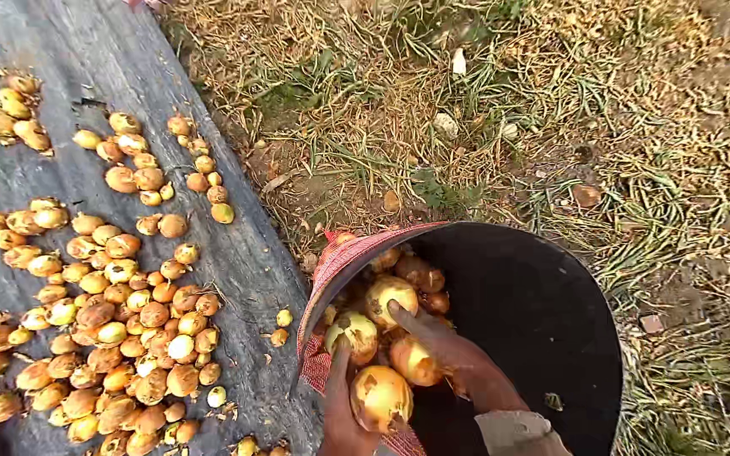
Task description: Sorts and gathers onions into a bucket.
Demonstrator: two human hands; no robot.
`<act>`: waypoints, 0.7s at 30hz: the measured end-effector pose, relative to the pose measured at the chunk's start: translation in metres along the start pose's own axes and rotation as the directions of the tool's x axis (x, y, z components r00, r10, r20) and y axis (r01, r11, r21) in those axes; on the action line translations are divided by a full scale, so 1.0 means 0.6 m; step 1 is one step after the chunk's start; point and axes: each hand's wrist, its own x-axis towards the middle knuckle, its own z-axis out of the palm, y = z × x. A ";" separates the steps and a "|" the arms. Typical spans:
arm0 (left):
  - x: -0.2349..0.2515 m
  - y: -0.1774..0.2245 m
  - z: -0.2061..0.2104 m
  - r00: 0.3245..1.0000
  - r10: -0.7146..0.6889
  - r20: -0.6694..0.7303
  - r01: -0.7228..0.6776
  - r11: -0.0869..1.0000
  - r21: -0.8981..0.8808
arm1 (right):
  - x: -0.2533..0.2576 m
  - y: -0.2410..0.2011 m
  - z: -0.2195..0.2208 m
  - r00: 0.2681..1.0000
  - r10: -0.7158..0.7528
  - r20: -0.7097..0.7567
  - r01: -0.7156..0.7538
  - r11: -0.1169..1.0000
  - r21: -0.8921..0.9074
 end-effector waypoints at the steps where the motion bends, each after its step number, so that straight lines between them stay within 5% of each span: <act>1: 0.050 -0.002 0.013 0.999 0.008 -0.048 -0.010 0.999 -0.048 | 0.051 -0.001 -0.015 1.000 -0.001 -0.009 0.000 0.994 -0.112; 6: 0.190 -0.007 0.024 0.939 0.011 -0.343 -0.005 1.000 0.017 | 0.171 0.017 -0.007 0.945 -0.177 -0.277 0.012 0.861 -0.509; 11: 0.200 0.001 -0.008 0.924 0.043 -0.380 0.018 0.987 0.157 | 0.169 0.088 0.027 0.827 -0.305 -0.473 0.022 0.857 -0.514; 14: 0.183 0.003 -0.011 0.903 0.080 -0.422 0.045 0.960 0.277 | 0.162 0.121 0.029 0.809 -0.122 -0.575 -0.140 0.910 -0.391; 17: 0.193 -0.010 -0.008 0.898 0.089 -0.432 0.092 0.919 0.382 | 0.181 0.182 -0.004 0.881 0.096 -0.463 -0.186 0.970 -0.154; 21: 0.222 -0.030 0.005 0.903 0.116 -0.414 0.122 0.854 0.506 | 0.171 0.188 -0.037 0.891 0.217 -0.398 -0.289 0.948 -0.130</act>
